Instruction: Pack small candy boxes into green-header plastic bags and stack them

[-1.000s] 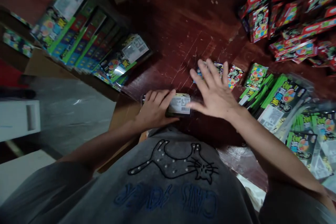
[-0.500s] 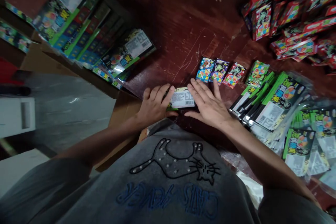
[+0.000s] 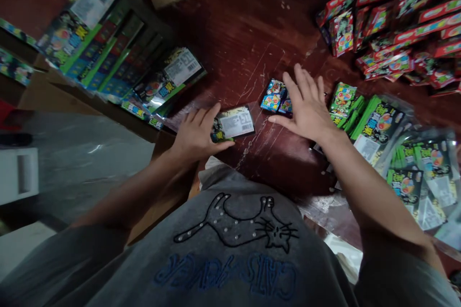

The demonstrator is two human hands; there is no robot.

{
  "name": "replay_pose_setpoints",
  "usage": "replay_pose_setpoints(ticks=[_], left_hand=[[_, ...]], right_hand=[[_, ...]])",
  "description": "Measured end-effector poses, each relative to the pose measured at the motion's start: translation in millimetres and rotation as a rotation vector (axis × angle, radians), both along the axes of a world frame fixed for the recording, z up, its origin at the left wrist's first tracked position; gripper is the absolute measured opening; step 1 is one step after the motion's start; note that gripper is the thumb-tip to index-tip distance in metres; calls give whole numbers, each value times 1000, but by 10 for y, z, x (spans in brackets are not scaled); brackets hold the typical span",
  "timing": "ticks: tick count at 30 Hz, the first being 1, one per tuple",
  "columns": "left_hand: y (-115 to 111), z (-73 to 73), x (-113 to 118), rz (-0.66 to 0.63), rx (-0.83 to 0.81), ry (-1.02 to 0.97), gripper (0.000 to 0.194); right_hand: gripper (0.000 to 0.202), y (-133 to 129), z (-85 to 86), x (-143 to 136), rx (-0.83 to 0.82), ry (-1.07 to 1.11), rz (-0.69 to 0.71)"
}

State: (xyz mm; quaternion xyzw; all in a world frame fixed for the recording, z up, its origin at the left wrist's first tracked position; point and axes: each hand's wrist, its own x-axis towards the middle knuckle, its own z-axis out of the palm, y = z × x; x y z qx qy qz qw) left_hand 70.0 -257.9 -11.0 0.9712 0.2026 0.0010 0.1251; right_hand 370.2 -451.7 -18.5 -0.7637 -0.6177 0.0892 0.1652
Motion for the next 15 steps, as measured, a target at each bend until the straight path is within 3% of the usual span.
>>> replay_pose_setpoints(ticks=[2,6,11,15], left_hand=[[18,-26,46,-25,-4,21,116],[-7,-41,135,-17,-68,15,108],[3,-22,204,24,-131,-35,120],[70,-39,208,10,-154,-17,127]], right_hand=[[102,118,-130,140,-33,-2,74],[89,166,-271,144,33,-17,111],[87,28,-142,-27,138,-10,51],[82,-27,-61,-217,70,28,171]])
